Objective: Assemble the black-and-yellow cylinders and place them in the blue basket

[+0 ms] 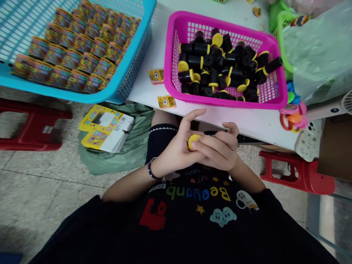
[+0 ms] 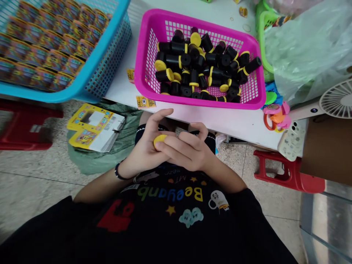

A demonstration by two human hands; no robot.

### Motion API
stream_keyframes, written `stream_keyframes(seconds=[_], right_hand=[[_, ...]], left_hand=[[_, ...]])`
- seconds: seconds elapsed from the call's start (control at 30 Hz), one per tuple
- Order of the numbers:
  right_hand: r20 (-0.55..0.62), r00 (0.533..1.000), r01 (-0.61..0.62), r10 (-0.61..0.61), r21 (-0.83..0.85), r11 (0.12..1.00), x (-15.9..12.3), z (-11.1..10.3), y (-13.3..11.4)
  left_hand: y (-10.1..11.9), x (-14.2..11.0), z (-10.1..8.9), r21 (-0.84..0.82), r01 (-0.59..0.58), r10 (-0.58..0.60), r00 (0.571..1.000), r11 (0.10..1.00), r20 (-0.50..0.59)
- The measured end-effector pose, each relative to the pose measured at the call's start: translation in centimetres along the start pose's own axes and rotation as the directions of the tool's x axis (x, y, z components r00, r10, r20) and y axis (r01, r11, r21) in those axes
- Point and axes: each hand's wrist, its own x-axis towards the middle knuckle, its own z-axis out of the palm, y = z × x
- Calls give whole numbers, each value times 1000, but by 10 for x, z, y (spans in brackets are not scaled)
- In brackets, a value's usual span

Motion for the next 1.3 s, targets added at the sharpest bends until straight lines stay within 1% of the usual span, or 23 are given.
stream_keyframes(seconds=[0.1, 0.2, 0.27, 0.33, 0.4, 0.47, 0.53, 0.6, 0.63, 0.67, 0.77, 0.8, 0.87, 0.93, 1.0, 1.1, 1.17, 1.23, 1.3], right_hand=[[85, 996, -37, 36, 13, 999, -1, 2, 1], [79, 996, -47, 48, -13, 999, 4, 1, -2], [54, 997, -56, 55, 31, 998, 12, 0, -5], [62, 995, -81, 74, 121, 989, 21, -2, -6], [129, 986, -138, 110, 235, 962, 30, -6, -3], [231, 966, -199, 117, 374, 906, 35, -12, 5], [335, 938, -252, 91, 477, 842, 39, -19, 14], [407, 909, -300, 88, 495, 816, 41, -25, 21], [418, 903, -314, 96, 492, 812, 43, -26, 22], [406, 908, -315, 103, 501, 806, 43, -26, 23], [267, 957, -254, 111, 592, 765, 45, -21, 19], [227, 965, -244, 128, 614, 751, 45, -19, 17], [201, 961, -277, 193, 614, 740, 45, -15, 13], [219, 944, -329, 246, 581, 744, 45, -15, 11], [240, 933, -359, 269, 552, 752, 43, -15, 10], [233, 929, -370, 289, 519, 771, 41, -16, 9], [188, 935, -355, 301, 511, 783, 39, -16, 10], [140, 936, -347, 323, 520, 781, 38, -18, 11], [116, 924, -366, 365, 542, 756, 37, -23, 12]], left_hand=[[-1, 0, 2, 41, -15, 16, 999, 999, -32], [0, 0, 1, 49, -38, 41, 998, 998, -56], [3, 0, -1, 28, 12, -9, 997, 1000, -76], [6, 0, -5, -29, 125, -127, 988, 992, -86], [7, 0, -10, -113, 244, -251, 967, 963, -53], [6, -1, -14, -202, 328, -329, 944, 923, 27], [3, -2, -16, -290, 375, -356, 927, 881, 117], [-1, -3, -17, -367, 384, -350, 923, 847, 159], [-3, -3, -17, -393, 381, -344, 925, 837, 164], [-4, -4, -16, -410, 377, -339, 926, 831, 166], [-6, -5, -16, -409, 382, -335, 924, 829, 185], [-7, -6, -17, -396, 388, -337, 921, 832, 196], [-7, -6, -17, -366, 382, -327, 922, 849, 206], [-7, -6, -17, -325, 359, -308, 931, 875, 198], [-5, -6, -17, -240, 348, -312, 934, 906, 176], [5, -6, -19, -1, 334, -332, 936, 943, 115], [17, -6, -24, 154, 301, -315, 946, 941, 79], [32, -5, -33, 295, 269, -294, 955, 917, 43], [51, -2, -48, 456, 246, -273, 962, 855, -7]])
